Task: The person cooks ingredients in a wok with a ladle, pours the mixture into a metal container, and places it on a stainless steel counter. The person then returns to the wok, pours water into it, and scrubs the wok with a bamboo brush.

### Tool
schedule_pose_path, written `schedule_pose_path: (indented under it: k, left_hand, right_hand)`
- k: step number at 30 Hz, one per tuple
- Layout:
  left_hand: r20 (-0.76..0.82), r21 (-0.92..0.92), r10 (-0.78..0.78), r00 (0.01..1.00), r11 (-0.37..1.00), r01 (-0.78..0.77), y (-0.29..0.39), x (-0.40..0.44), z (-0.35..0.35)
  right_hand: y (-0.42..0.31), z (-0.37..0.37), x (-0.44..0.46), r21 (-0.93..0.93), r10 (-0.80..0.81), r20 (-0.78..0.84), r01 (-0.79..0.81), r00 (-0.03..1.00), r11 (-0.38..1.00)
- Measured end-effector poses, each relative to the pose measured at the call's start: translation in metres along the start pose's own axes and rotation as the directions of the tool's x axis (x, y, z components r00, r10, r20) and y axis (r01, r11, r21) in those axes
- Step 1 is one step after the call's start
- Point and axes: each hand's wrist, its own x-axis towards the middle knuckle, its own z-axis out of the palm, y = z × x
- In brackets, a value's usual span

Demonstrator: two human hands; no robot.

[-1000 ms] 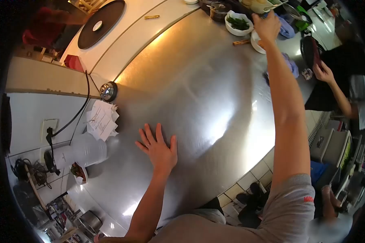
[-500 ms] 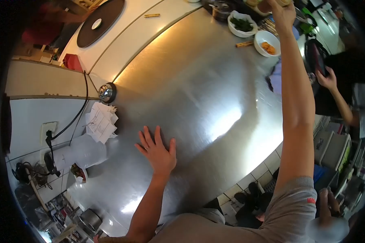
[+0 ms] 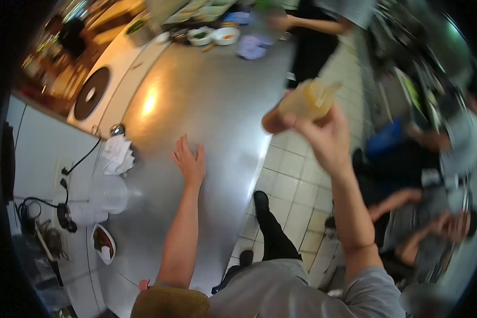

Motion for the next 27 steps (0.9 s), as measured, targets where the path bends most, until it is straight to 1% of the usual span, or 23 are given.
schedule_pose_path:
  k: [1, 2, 3, 4, 5, 6, 7, 9, 10, 12, 13, 14, 16, 17, 18, 19, 20, 21, 23, 24, 25, 26, 27]
  left_hand:
    - [0.1, -0.243, 0.063, 0.993, 0.969, -0.037, 0.02, -0.033, 0.0]
    - [0.202, -0.47, 0.147, 0.968, 0.882, -0.036, 0.042, -0.075, -0.002]
    - [0.3, -0.66, 0.254, 0.919, 0.751, 0.007, 0.065, -0.122, -0.009]
    - [0.409, -0.732, 0.462, 0.787, 0.681, -0.02, 0.097, -0.171, -0.03]
    - [0.469, -0.798, 0.646, 0.602, 0.603, -0.024, 0.132, -0.223, -0.062]
    - [0.467, -0.835, 0.768, 0.437, 0.546, -0.066, 0.157, -0.271, -0.09]
    - [0.445, -0.87, 0.857, 0.259, 0.482, -0.099, 0.177, -0.313, -0.116]
    - [0.582, -0.799, 0.813, 0.008, 0.57, 0.191, 0.207, -0.385, -0.154]
    - [0.455, -0.89, 0.89, 0.023, 0.455, 0.028, 0.211, -0.416, -0.154]
    - [0.481, -0.869, 0.875, -0.054, 0.484, 0.101, 0.222, -0.463, -0.172]
    - [0.499, -0.85, 0.861, -0.101, 0.509, 0.138, 0.226, -0.485, -0.179]
    - [0.421, -0.892, 0.9, -0.117, 0.434, 0.125, 0.232, -0.508, -0.185]
    - [0.431, -0.875, 0.874, -0.224, 0.466, 0.134, 0.239, -0.554, -0.194]
    - [0.438, -0.865, 0.857, -0.271, 0.484, 0.132, 0.243, -0.578, -0.2]
    - [0.455, -0.851, 0.809, -0.371, 0.518, 0.086, 0.253, -0.6, -0.213]
    - [0.37, -0.896, 0.818, -0.44, 0.44, 0.064, 0.257, -0.624, -0.221]
    - [0.288, -0.932, 0.817, -0.499, 0.36, 0.051, 0.26, -0.646, -0.228]
    - [0.211, -0.959, 0.809, -0.549, 0.279, 0.042, 0.262, -0.669, -0.235]
    - [0.197, -0.958, 0.769, -0.608, 0.283, 0.048, 0.262, -0.711, -0.244]
    - [0.195, -0.961, 0.763, -0.616, 0.274, 0.036, 0.259, -0.73, -0.246]
    - [0.197, -0.963, 0.759, -0.62, 0.268, 0.022, 0.256, -0.746, -0.246]
    - [0.221, -0.966, 0.733, -0.644, 0.258, -0.038, 0.25, -0.76, -0.239]
    - [0.245, -0.965, 0.709, -0.662, 0.245, -0.096, 0.241, -0.772, -0.227]
  right_hand:
    - [-0.019, -0.009, -0.063, -0.096, -0.002, -0.064, -0.004, 0.998, 0.995]
    - [-0.026, -0.017, -0.124, -0.079, 0.003, -0.133, -0.014, 0.991, 0.997]
    - [-0.042, -0.021, -0.187, -0.135, 0.047, -0.209, -0.077, 0.977, 0.988]
    - [-0.051, -0.023, -0.247, -0.181, 0.09, -0.304, -0.15, 0.948, 0.972]
    - [-0.064, -0.023, -0.304, -0.189, 0.139, -0.382, -0.224, 0.914, 0.956]
    - [-0.085, -0.019, -0.353, -0.22, 0.179, -0.426, -0.294, 0.887, 0.93]
    - [-0.094, -0.017, -0.4, -0.208, 0.175, -0.5, -0.314, 0.848, 0.926]
    - [-0.116, -0.012, -0.48, -0.089, 0.208, -0.632, -0.336, 0.747, 0.938]
    - [-0.128, -0.011, -0.513, -0.009, 0.207, -0.705, -0.301, 0.678, 0.954]
    - [-0.151, -0.003, -0.573, 0.126, 0.211, -0.83, -0.194, 0.516, 0.973]
    - [-0.155, 0.002, -0.601, 0.082, 0.161, -0.875, -0.189, 0.457, 0.979]
    - [-0.156, 0.007, -0.628, 0.039, 0.113, -0.913, -0.192, 0.392, 0.981]
    - [-0.157, 0.02, -0.673, -0.071, -0.001, -0.957, -0.23, 0.291, 0.971]
    - [-0.158, 0.028, -0.696, -0.035, 0.002, -0.982, -0.191, 0.19, 0.981]
    - [-0.158, 0.034, -0.717, -0.008, 0.006, -0.995, -0.142, 0.096, 0.99]
    - [-0.162, 0.039, -0.738, 0.01, 0.011, -1.0, -0.09, 0.009, 0.996]
    - [-0.174, 0.039, -0.758, 0.011, 0.004, -0.997, -0.089, -0.083, 0.996]
    - [-0.183, 0.036, -0.786, -0.032, -0.04, -0.988, -0.057, -0.147, 0.998]
    - [-0.208, 0.027, -0.857, -0.118, -0.114, -0.961, 0.0, -0.25, 0.993]
    - [-0.237, 0.024, -0.893, -0.179, -0.243, -0.891, -0.196, -0.383, 0.964]
    - [-0.275, 0.02, -0.931, -0.195, -0.378, -0.795, -0.39, -0.474, 0.9]
    - [-0.307, 0.015, -0.975, -0.193, -0.436, -0.728, -0.453, -0.528, 0.87]
    - [-0.344, 0.011, -1.017, -0.185, -0.537, -0.659, -0.578, -0.527, 0.795]
